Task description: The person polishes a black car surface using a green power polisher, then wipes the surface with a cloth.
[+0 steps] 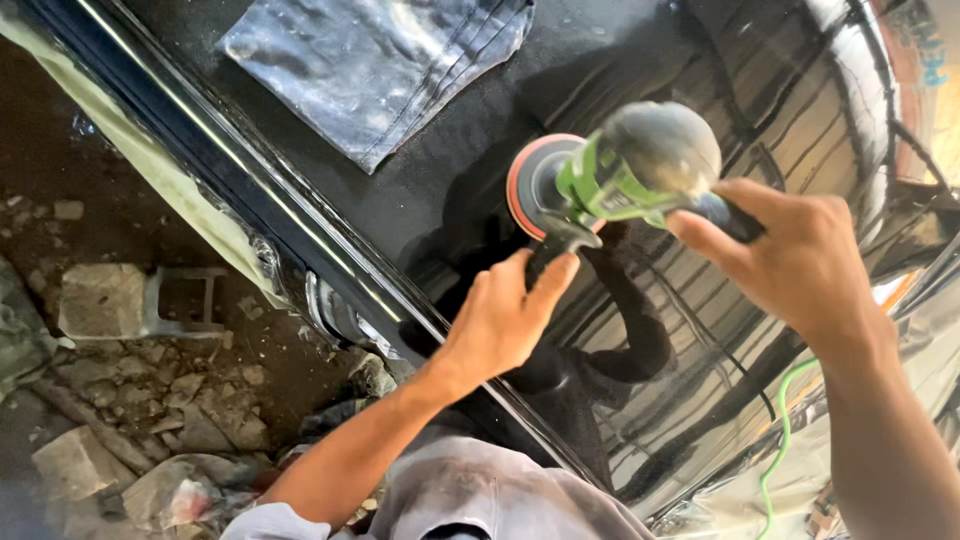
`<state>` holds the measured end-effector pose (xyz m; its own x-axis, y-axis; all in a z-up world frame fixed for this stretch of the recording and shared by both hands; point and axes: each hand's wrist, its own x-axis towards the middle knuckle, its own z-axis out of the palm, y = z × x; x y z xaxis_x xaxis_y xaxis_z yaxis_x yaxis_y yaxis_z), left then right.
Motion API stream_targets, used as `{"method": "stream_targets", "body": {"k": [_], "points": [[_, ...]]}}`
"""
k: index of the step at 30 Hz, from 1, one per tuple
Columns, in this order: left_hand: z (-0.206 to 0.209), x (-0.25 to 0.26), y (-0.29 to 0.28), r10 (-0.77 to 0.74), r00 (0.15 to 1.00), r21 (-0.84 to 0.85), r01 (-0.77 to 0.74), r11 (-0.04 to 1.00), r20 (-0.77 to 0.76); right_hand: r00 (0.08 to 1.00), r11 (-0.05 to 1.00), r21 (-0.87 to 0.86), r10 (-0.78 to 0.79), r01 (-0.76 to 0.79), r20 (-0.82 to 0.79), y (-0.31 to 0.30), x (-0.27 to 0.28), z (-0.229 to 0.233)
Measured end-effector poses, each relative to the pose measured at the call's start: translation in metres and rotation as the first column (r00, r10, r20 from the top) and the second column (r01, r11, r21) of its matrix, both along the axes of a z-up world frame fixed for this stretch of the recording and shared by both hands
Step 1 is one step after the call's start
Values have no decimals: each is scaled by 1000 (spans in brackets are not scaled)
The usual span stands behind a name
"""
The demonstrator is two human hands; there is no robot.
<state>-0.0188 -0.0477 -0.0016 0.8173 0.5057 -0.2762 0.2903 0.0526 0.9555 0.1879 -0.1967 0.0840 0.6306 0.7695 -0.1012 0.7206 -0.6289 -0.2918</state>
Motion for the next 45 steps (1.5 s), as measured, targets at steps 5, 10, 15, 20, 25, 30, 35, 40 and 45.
{"method": "stream_targets", "body": {"k": [5, 10, 15, 20, 25, 30, 35, 40, 45], "points": [[0, -8, 10, 38, 995, -63, -44, 997, -92, 997, 996, 66, 68, -65, -40, 27, -7, 4], [11, -37, -4, 81, 986, -199, -109, 974, -143, 991, 997, -66, 39, -48, -129, 37, -27, 13], [10, -39, 6, 78, 988, -290, -115, 950, -136, 988, 997, -41, 52, -58, -148, 48, -28, 13], [6, -8, 38, 16, 997, -285, -38, 958, -79, 991, 990, 87, 113, -108, -64, 59, -4, 10], [9, 4, 46, -12, 999, -230, 1, 973, -45, 995, 1000, 7, 15, -14, -97, 58, 5, 8], [19, -26, 25, -5, 991, -322, -39, 946, -134, 982, 999, -47, -29, 21, -186, 47, -18, 8], [11, -21, 32, 3, 993, -293, -38, 955, -118, 983, 1000, -24, -20, 16, -180, 54, -17, 8], [-1, 19, 58, -2, 998, -291, -17, 957, -65, 982, 993, -70, -104, 94, -158, 69, 12, 8], [7, -7, 34, 18, 998, -280, -33, 960, -57, 976, 996, -73, -65, 50, -209, 54, 4, 2]]}}
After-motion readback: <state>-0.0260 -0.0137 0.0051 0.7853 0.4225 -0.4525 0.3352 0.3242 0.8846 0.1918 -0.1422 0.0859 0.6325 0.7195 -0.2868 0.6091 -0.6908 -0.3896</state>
